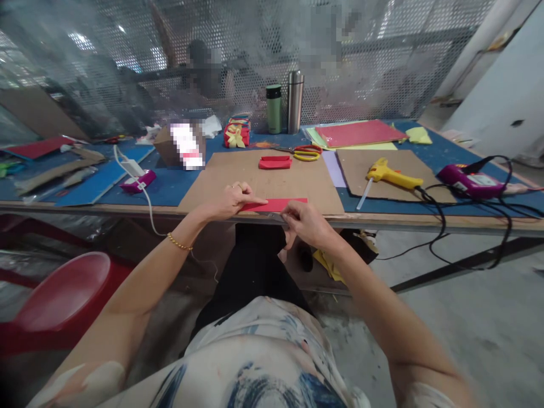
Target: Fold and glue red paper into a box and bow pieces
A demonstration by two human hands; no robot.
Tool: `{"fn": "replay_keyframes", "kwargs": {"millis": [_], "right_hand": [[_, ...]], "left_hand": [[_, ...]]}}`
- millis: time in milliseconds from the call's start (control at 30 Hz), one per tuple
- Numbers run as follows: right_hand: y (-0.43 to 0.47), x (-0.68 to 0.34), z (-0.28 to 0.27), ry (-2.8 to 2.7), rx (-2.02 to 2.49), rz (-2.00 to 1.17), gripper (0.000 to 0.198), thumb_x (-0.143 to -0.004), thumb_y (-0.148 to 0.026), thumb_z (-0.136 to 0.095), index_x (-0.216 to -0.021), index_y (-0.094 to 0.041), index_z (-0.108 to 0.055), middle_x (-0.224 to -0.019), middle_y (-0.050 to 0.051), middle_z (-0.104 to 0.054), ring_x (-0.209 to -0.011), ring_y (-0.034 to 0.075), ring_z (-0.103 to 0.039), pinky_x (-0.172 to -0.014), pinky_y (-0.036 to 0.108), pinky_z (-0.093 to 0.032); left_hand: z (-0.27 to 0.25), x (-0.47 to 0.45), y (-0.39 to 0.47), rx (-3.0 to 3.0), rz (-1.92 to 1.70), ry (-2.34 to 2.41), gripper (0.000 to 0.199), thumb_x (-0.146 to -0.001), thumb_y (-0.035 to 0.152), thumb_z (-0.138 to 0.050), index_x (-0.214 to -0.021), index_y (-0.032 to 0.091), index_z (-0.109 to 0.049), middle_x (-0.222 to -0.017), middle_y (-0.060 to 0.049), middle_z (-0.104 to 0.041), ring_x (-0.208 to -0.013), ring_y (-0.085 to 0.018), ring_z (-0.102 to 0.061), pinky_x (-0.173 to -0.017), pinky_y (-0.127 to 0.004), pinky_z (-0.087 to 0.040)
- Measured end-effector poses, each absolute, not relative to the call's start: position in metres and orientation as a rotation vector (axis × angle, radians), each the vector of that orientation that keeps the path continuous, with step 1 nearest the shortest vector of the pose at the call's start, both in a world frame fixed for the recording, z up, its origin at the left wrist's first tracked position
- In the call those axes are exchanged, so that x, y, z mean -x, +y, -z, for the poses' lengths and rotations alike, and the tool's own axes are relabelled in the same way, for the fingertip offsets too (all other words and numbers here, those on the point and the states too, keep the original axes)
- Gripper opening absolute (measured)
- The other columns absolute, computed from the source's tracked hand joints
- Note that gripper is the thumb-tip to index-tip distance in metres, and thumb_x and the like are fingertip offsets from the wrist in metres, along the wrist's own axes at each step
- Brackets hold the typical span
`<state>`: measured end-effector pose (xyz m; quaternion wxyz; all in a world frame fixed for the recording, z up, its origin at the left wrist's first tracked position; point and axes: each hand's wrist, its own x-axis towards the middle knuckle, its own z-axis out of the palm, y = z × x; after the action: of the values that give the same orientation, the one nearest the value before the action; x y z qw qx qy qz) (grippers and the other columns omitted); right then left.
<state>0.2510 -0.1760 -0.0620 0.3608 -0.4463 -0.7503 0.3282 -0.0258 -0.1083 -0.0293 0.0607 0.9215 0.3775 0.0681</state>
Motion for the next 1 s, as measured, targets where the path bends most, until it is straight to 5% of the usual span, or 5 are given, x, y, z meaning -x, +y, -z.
{"fn": "replay_keyframes", "kwargs": {"millis": [267, 467, 667, 1000], "right_hand": [[-0.178, -0.253, 0.063, -1.943, 1.152, -0.854, 0.026, -0.089, -0.046, -0.062, -0.078, -0.023, -0.062, -0.06, -0.002, -0.054, -0.06, 0.016, -0.048, -0.062, 0.03, -0.039], [-0.175, -0.244, 0.064, -1.927, 1.162, -0.849, 0.025, -0.09, -0.046, -0.061, -0.079, -0.023, -0.061, -0.062, 0.0, -0.059, -0.061, 0.018, -0.053, -0.063, 0.031, -0.041], [-0.176, -0.243, 0.061, -1.947, 1.168, -0.813, 0.023, -0.09, -0.041, -0.062, -0.077, -0.022, -0.062, -0.061, 0.001, -0.061, -0.061, 0.018, -0.055, -0.063, 0.031, -0.042], [-0.176, -0.239, 0.058, -1.963, 1.15, -0.848, 0.021, -0.09, -0.038, -0.062, -0.076, -0.023, -0.062, -0.061, 0.0, -0.063, -0.061, 0.018, -0.056, -0.062, 0.03, -0.042]], "left_hand": [[0.03, 0.024, -0.109, -2.802, -0.2, 1.152, 0.051, -0.113, 0.025, -0.036, -0.14, 0.044, -0.075, -0.114, -0.008, -0.059, -0.106, -0.022, -0.052, -0.102, -0.04, -0.039], [0.018, 0.035, -0.108, -2.754, -0.207, 1.043, 0.055, -0.108, 0.022, -0.042, -0.156, 0.038, -0.061, -0.118, -0.009, -0.064, -0.11, -0.023, -0.055, -0.103, -0.039, -0.042], [0.006, 0.049, -0.105, -2.738, -0.12, 1.069, 0.043, -0.104, 0.024, -0.052, -0.132, 0.039, -0.08, -0.125, -0.008, -0.067, -0.109, -0.023, -0.058, -0.104, -0.041, -0.041], [0.014, 0.051, -0.103, -2.773, -0.135, 1.09, 0.047, -0.102, 0.023, -0.054, -0.139, 0.042, -0.076, -0.126, -0.007, -0.066, -0.108, -0.022, -0.056, -0.101, -0.037, -0.042]]}}
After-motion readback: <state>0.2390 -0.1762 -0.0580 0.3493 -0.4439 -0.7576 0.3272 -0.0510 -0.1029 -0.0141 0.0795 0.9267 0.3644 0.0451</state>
